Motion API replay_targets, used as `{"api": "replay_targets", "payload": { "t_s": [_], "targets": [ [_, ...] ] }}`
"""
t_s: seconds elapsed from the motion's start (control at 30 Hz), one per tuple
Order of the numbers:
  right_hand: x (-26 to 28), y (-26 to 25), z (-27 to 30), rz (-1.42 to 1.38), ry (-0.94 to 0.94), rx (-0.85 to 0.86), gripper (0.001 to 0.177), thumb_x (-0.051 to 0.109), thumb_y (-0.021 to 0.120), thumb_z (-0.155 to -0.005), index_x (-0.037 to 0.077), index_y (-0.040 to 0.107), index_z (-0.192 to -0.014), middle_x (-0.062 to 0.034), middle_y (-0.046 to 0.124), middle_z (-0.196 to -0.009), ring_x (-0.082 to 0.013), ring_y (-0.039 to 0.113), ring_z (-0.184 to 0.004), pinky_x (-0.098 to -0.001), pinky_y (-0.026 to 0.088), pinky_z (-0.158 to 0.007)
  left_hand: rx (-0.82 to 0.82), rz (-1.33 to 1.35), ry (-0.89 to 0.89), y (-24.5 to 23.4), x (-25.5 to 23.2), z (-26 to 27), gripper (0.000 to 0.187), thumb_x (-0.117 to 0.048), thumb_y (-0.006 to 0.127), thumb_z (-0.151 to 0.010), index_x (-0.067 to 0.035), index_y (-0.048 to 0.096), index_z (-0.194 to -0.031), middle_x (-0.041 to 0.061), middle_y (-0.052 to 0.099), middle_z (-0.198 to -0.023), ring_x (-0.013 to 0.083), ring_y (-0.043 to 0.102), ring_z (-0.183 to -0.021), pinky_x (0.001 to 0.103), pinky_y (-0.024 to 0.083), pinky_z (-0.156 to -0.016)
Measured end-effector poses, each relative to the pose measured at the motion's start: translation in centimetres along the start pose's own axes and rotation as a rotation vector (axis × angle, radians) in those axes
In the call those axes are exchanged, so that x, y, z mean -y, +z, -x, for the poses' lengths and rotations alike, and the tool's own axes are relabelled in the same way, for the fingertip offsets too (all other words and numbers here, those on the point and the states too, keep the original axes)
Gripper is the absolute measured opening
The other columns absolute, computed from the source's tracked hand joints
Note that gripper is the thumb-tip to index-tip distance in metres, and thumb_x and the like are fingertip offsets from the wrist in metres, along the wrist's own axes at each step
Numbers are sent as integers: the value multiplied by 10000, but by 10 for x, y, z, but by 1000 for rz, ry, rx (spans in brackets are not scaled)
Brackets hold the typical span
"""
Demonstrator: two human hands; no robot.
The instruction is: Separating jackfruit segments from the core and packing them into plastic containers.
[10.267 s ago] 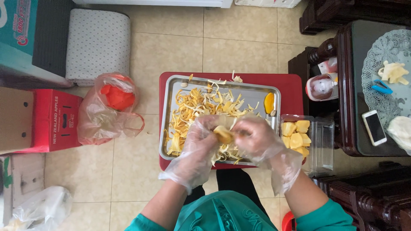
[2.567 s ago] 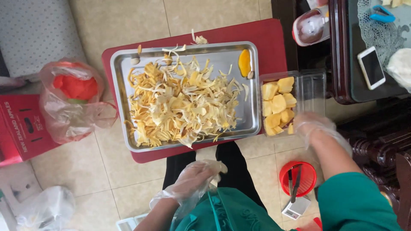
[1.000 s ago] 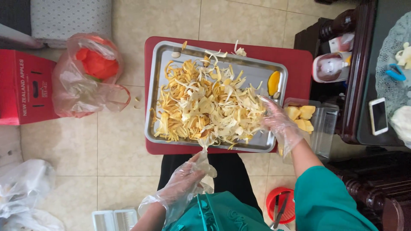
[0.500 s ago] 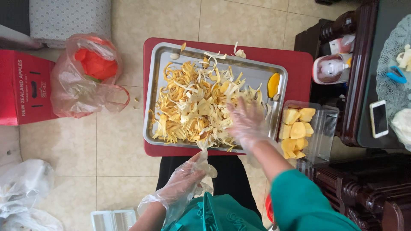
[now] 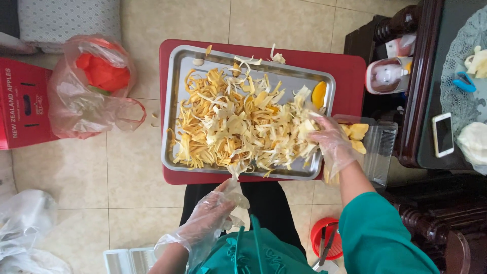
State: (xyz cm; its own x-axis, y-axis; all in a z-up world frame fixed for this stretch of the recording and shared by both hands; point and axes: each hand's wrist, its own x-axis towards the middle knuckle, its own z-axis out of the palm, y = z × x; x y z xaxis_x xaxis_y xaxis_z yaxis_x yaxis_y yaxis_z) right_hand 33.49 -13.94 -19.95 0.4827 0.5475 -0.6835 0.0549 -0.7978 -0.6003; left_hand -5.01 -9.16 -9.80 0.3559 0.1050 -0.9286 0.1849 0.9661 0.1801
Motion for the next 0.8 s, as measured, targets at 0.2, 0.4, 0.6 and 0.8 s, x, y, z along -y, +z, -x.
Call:
{"api": "replay_targets", "payload": {
  "t_s": [0.2, 0.4, 0.6, 0.8],
  "targets": [
    [110, 25, 73, 405, 110, -105, 656, 85, 796, -849, 304, 609, -1439, 7, 553, -1549, -201, 595, -1332, -289, 525, -1089, -18, -68, -14, 5, -5, -4, 844, -349, 758, -751, -218, 575, -1565, 116, 756, -1195, 197, 570, -790, 309, 458, -710],
    [136, 73, 108, 1331, -9, 474, 975, -115, 393, -975, 440, -29, -1656, -37, -217, -1753, -350, -167, -1586, -545, -84, -1298, -5, -206, -23, 7, -9, -5, 919, -378, 760, -732, -287, 484, -1604, 91, 663, -1470, 251, 655, -1279, 393, 523, -998],
    [0, 23, 18, 20, 124, -65, 271, -121, 649, -923, 87, 763, -1053, 33, 534, -1583, -121, 714, -1064, -262, 670, -745, -57, 105, -36, 23, -30, 31, 914, -199, 744, -707, -159, 509, -1589, 185, 720, -1427, 336, 660, -1226, 453, 505, -982],
    [-58, 5, -33, 130, -240, -80, 474, -189, 725, -758, 143, 768, -1094, -25, 768, -1143, -159, 751, -923, -264, 647, -724, -121, -18, -20, 20, -28, 26, 824, -249, 765, -744, -184, 585, -1545, 113, 751, -1344, 243, 664, -1129, 365, 486, -927]
  ]
}}
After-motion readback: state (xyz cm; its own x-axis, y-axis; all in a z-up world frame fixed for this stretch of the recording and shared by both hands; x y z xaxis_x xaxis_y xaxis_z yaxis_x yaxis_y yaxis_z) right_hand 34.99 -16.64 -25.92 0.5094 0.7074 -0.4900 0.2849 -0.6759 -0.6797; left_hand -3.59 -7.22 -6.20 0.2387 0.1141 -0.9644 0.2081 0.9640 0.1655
